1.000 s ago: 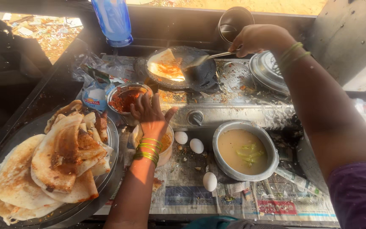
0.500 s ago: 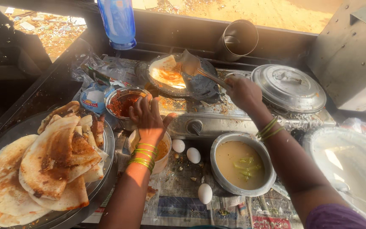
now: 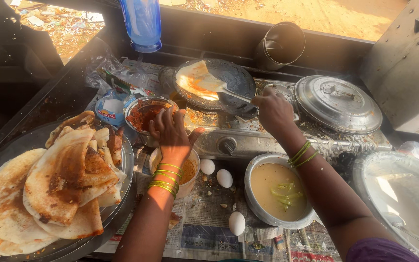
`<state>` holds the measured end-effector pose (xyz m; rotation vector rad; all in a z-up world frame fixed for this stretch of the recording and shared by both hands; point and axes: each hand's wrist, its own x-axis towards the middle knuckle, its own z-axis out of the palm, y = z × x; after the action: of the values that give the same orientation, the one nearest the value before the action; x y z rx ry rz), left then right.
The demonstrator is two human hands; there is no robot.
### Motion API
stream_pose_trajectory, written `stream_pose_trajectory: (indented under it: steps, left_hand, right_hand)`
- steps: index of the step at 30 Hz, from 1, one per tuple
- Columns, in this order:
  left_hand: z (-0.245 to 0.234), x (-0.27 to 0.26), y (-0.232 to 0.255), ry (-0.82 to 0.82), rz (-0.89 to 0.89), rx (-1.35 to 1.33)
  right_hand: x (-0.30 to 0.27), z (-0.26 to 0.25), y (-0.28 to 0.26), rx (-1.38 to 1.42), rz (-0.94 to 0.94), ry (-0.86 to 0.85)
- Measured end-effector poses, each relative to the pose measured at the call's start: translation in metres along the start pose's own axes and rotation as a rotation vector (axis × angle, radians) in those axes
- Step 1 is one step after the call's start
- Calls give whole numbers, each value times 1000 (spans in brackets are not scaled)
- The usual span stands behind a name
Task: The person cooks flatbreads on a portable gas stove at a street food stall. They spread batter on a hot pan, add fillings, fold the bread, and stack the finished items on a metal plate.
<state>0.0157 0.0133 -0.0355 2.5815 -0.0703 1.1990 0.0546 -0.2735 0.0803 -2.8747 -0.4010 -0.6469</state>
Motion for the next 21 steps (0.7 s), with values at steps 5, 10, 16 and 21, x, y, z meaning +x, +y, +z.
stream_pose_trajectory:
  steps: [5, 10, 16, 21]
  left_hand:
    - [1, 7, -4, 30, -5, 29]
    - [3, 0, -2, 17, -11, 21]
    - [2, 0, -3, 4, -19, 41]
    - [0, 2, -4, -33, -22, 64]
  right_hand:
    - [3, 6, -5, 46, 71, 9]
    - [-5, -5, -4, 121, 61, -125]
    - [-7, -60, 33, 374, 127, 74]
    - [-53, -107, 106, 532, 454, -103]
